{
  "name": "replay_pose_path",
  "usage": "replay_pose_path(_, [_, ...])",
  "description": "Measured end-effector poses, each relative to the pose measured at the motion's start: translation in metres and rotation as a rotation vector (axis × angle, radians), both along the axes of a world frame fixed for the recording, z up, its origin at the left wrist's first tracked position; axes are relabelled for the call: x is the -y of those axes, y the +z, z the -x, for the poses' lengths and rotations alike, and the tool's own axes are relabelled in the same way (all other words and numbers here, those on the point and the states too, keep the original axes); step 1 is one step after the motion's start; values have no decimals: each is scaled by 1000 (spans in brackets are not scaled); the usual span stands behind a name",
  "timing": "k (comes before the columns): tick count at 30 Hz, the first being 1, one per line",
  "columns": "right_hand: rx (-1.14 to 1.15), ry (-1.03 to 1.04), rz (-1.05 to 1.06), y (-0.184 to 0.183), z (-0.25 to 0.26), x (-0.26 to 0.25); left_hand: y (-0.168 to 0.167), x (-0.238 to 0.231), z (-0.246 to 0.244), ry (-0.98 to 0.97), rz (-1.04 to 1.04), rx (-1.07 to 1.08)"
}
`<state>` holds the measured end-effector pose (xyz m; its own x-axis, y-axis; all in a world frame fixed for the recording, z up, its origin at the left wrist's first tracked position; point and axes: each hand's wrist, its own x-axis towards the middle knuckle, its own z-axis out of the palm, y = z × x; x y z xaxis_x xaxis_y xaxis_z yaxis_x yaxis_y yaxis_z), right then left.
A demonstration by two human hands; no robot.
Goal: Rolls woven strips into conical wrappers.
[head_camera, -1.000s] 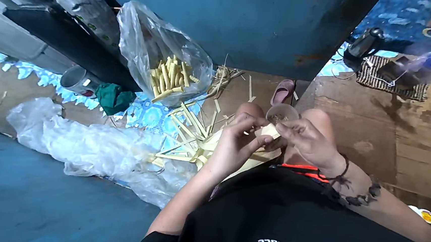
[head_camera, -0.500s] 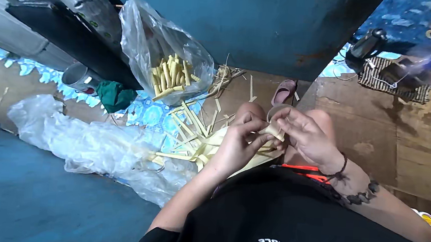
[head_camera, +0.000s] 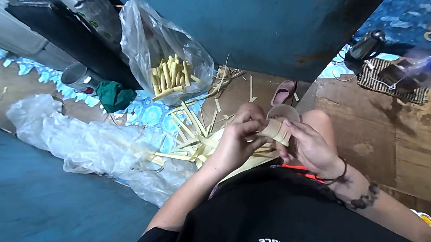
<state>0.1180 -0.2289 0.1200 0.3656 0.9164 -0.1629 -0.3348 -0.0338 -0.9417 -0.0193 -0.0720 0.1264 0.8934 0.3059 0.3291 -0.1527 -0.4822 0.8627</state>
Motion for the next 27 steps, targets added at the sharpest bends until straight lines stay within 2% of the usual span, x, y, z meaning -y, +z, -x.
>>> replay_pose_path(1, [12, 4, 2, 2, -1, 1, 1, -2, 0, -28, 3, -13])
replay_pose_path(2, [199, -20, -11, 2, 0, 2, 1, -5, 1, -53, 11, -48])
replay_pose_path(4, [830, -131, -91, -7, 4, 4, 2, -8, 1, -65, 27, -115])
replay_pose_path(5, [1020, -180, -158, -13, 5, 3, 2, -9, 1, -69, 42, -130])
replay_pose_path(6, [1014, -178, -173, -15, 5, 4, 2, -10, 1, -89, 65, -135])
replay_pose_path(7, [792, -119, -121, -13, 5, 6, 3, -11, 0, -122, 93, -142])
replay_pose_path(9, [96, 0, -9, -2, 2, 5, 2, -14, -2, -182, 148, -158])
replay_pose_path(10, [-31, 16, 27, -1, 1, 5, 1, -15, -2, -198, 157, -166])
replay_pose_path(11, [63, 5, 22, -4, 1, 6, 1, -17, -3, -198, 152, -172])
replay_pose_path(13, [637, -83, -74, -18, 5, 8, 1, -22, -5, -173, 145, -180])
replay_pose_path(14, [845, -143, -134, -24, 6, 8, 2, -25, -5, -175, 155, -183])
replay_pose_path(15, [826, -158, -152, -27, 7, 8, 2, -26, -5, -186, 173, -187])
replay_pose_path(16, [582, -116, -120, -24, 6, 10, 3, -27, -6, -196, 179, -199])
replay_pose_path(17, [204, -55, -74, -18, 5, 10, 3, -28, -7, -203, 173, -211])
replay_pose_path(18, [-77, -21, -14, -14, 3, 9, 3, -29, -7, -213, 172, -214])
replay_pose_path(19, [-149, -21, 4, -13, 2, 9, 3, -29, -7, -218, 179, -216])
replay_pose_path(20, [1, -51, -27, -17, 2, 11, 3, -29, -8, -218, 189, -216])
replay_pose_path(22, [595, -144, -107, -31, 3, 13, 4, -30, -8, -203, 209, -220])
replay_pose_path(23, [737, -184, -130, -36, 3, 13, 5, -30, -8, -196, 209, -228])
replay_pose_path(24, [662, -182, -114, -35, 3, 14, 5, -31, -8, -199, 203, -230])
replay_pose_path(26, [128, -114, -15, -25, 2, 15, 4, -32, -8, -218, 186, -233])
replay_pose_path(27, [-56, -97, 27, -22, 1, 15, 3, -32, -8, -227, 184, -235])
